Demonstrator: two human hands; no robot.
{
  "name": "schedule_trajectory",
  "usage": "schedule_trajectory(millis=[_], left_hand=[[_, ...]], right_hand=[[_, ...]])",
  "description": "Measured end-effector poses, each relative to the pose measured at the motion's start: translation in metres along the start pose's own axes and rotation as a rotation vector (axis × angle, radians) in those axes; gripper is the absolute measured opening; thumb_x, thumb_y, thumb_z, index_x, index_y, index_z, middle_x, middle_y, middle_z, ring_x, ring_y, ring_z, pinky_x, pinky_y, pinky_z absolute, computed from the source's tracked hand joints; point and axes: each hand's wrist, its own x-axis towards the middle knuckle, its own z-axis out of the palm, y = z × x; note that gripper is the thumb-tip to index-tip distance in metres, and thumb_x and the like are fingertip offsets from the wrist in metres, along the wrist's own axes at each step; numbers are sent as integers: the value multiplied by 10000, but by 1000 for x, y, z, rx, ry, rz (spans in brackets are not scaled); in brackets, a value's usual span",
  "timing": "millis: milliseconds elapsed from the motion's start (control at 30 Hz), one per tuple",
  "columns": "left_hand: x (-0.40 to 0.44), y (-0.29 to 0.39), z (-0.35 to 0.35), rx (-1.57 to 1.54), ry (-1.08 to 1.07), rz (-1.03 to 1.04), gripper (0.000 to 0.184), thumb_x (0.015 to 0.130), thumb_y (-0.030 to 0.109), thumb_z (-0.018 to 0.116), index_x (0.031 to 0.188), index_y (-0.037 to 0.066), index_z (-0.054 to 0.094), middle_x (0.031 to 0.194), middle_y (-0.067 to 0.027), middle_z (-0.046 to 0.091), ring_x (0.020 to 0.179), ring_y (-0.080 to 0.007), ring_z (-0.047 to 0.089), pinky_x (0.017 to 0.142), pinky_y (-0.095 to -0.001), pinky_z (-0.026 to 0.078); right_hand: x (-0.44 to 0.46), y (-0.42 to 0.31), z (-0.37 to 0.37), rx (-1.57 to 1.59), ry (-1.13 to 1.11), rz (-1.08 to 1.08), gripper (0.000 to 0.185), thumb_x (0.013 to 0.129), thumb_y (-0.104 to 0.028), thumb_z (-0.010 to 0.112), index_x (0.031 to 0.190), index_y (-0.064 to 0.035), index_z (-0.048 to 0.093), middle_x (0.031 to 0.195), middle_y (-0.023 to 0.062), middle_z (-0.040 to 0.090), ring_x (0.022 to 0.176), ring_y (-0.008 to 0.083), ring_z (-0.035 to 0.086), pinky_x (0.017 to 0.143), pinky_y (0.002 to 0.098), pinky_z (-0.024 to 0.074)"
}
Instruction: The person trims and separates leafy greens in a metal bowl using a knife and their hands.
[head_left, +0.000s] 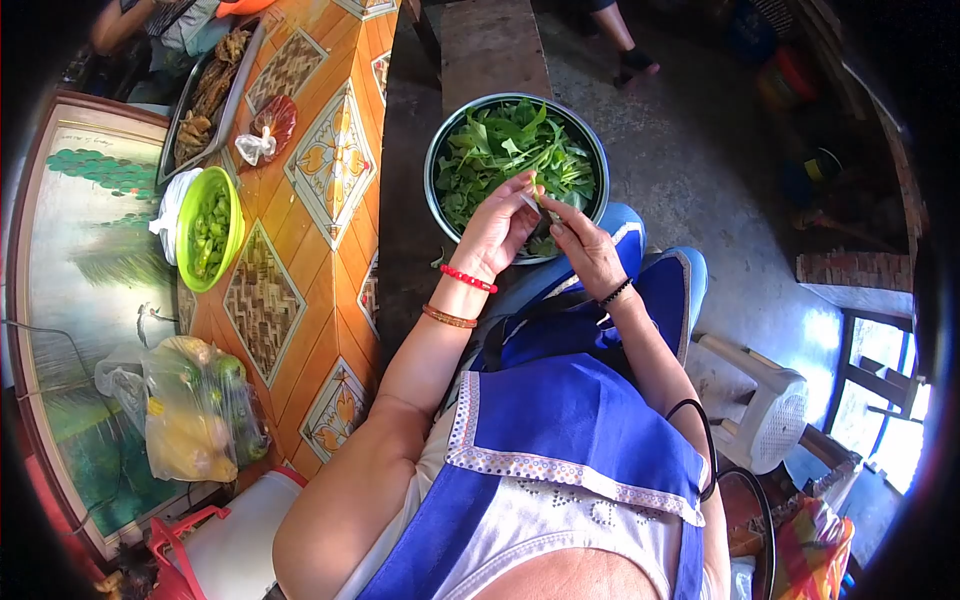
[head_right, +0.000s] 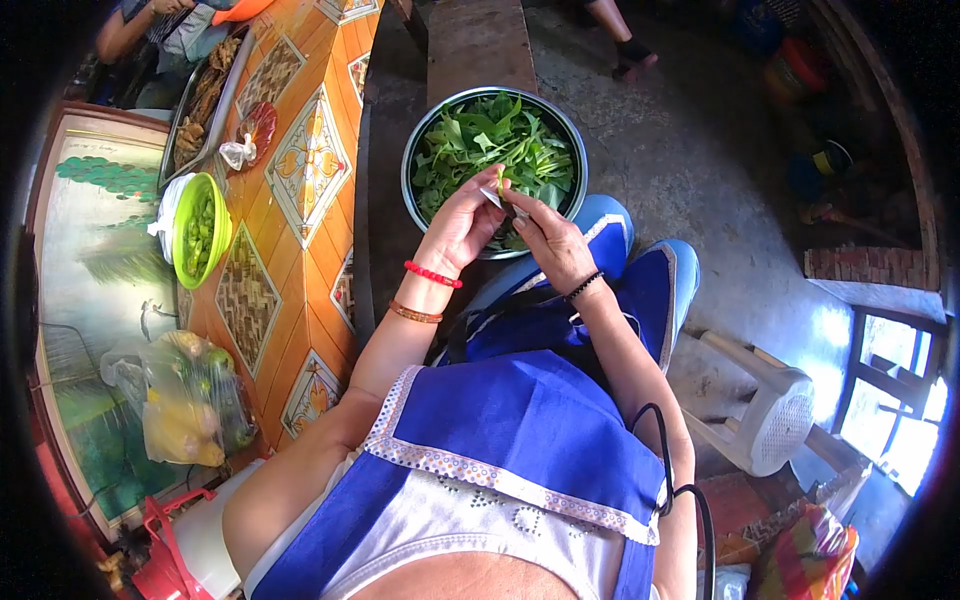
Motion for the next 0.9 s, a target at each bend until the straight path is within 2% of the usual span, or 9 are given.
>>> schedule_trajectory(millis=[133,200,500,600,667,733,800,833,900], left_hand=[[4,-2,-5,-45,-23,-3,252,929,38,567,1181,48,567,996,-32,629,844,-100,609,759,-224,533],[3,-4,-2,-64,-10,0,257,931,28,559,1187,48,564,1003,-32,628,858,-106,613,775,-228,537],[0,-9,0,-70,64,14,252,942,16,536,1189,58,559,996,-29,625,859,-98,625,747,-199,556],[0,-8,-2,-61,37,12,238,940,18,550,1175,52,536,995,-52,613,878,-117,616,806,-224,543],[-2,-7,0,-38,40,-17,251,943,15,533,1187,64,566,981,-16,618,854,-94,622,750,-195,557],[0,-6,-2,-21,37,-20,251,943,14,532,1187,65,567,983,-16,615,852,-95,621,755,-197,556],[1,-6,-5,-3,33,-24,252,943,12,531,1186,65,569,986,-16,613,850,-95,619,760,-199,556],[2,-6,-7,0,20,-31,254,943,9,527,1188,65,569,990,-18,612,848,-96,618,764,-202,556],[2,-6,-9,5,8,-39,257,944,6,522,1190,65,569,994,-20,611,846,-97,618,768,-205,555]], right_hand=[[0,2,1,0,10,5,384,965,-160,509,1346,-120,509,1172,169,620,1087,298,606,916,355,469],[0,2,1,-53,45,-59,391,983,-130,495,1373,-107,496,932,46,592,818,107,546,781,257,470],[1,7,2,-30,72,-14,373,968,-132,524,1340,-110,518,892,44,592,800,111,550,763,260,470],[1,7,0,-31,52,0,371,969,-126,517,1339,-116,518,874,38,589,791,106,544,756,259,467],[1,6,1,-21,51,-1,372,968,-123,514,1341,-117,517,869,35,585,788,105,538,756,259,466],[2,6,1,-11,49,-6,374,968,-120,511,1343,-118,517,863,32,581,784,103,533,755,260,464],[3,6,-2,-26,-15,49,388,960,-182,521,1346,-142,503,1156,170,627,1068,305,616,901,354,469],[3,7,-2,-26,-14,49,388,960,-182,521,1346,-142,503,1156,170,627,1068,305,616,901,354,469],[3,10,0,7,7,-21,394,968,-115,506,1362,-124,504,846,23,564,778,97,518,756,252,455]])
